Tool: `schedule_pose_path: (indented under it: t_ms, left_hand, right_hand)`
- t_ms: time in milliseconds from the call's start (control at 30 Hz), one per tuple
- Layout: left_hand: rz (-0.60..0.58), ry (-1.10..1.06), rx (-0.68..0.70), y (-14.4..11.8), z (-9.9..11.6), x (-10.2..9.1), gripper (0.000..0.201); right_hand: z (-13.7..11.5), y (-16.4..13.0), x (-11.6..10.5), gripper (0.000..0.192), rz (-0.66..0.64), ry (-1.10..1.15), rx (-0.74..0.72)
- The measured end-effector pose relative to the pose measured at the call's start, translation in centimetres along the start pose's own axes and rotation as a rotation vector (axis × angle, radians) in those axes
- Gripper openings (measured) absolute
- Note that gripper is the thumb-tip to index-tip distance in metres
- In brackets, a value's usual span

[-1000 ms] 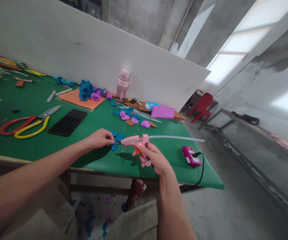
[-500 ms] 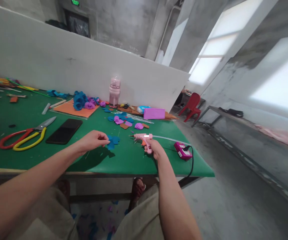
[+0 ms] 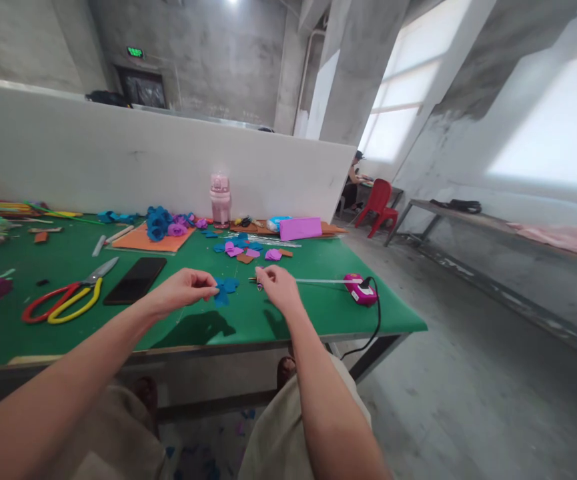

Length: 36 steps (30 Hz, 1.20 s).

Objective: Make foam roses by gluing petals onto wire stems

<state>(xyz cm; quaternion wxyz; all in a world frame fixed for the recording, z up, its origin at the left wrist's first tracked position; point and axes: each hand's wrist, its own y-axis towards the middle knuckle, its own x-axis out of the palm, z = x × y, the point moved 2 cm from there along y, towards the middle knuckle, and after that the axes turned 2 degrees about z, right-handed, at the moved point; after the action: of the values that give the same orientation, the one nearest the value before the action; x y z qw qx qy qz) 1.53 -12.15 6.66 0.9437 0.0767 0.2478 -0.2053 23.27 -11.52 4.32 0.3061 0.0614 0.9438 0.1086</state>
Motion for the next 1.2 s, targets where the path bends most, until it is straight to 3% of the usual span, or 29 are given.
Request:
schedule_pose_path:
  t_ms: [100, 167, 267, 633, 767, 833, 900, 967, 1100, 1200]
  left_hand:
    - [-0.021, 0.048, 0.024, -0.3, 0.4, 0.2, 0.03]
    - [-0.025, 0.075, 0.023, -0.5, 0.7, 0.5, 0.029]
    - [0.0, 0.107, 0.02, -0.9, 1.0, 0.8, 0.027]
    - [0.11, 0.166, 0.024, -0.6, 0.9, 2.0, 0.02]
    - [0.09, 0.195, -0.006, -0.7, 0.9, 0.9, 0.03]
    - [0.155, 0.311, -0.044, -0.9, 0.4, -0.9, 0.034]
    - [0.3, 0.575, -0.102, -1.0, -0.4, -2.8, 0.031]
    - [0.319, 0.818, -0.194, -1.2, -1.4, -3.6, 0.027]
    - [0.198, 1.044, -0.345, -0.9, -2.9, -2.0, 0.031]
    - [0.169, 1.078, -0.39, -0.3, -3.5, -0.4, 0.03]
  right_hand:
    - [-2.8, -1.5, 2.2, 0.042, -0.343, 0.353, -0.042]
    - [-3.8, -2.1, 3.0, 0.035, -0.383, 0.309, -0.038]
    - [-4.4, -2.6, 3.5, 0.026, -0.346, 0.189, -0.013]
    - [-3.8, -2.2, 4.0, 0.017, -0.338, 0.18, -0.011]
    - [-3.3, -2.1, 3.9, 0.01, -0.288, 0.236, -0.017]
    - [-3.0, -2.2, 3.6, 0.011, -0.2, 0.307, 0.004]
    - [-2.7, -2.4, 3.5, 0.013, -0.105, 0.368, 0.025]
    - [-2.4, -2.5, 3.5, 0.014, -0.042, 0.401, 0.033]
    - [-2.2, -2.4, 3.9, 0.013, 0.025, 0.436, 0.022]
    - [-1.9, -2.2, 4.1, 0.013, 0.057, 0.446, 0.013]
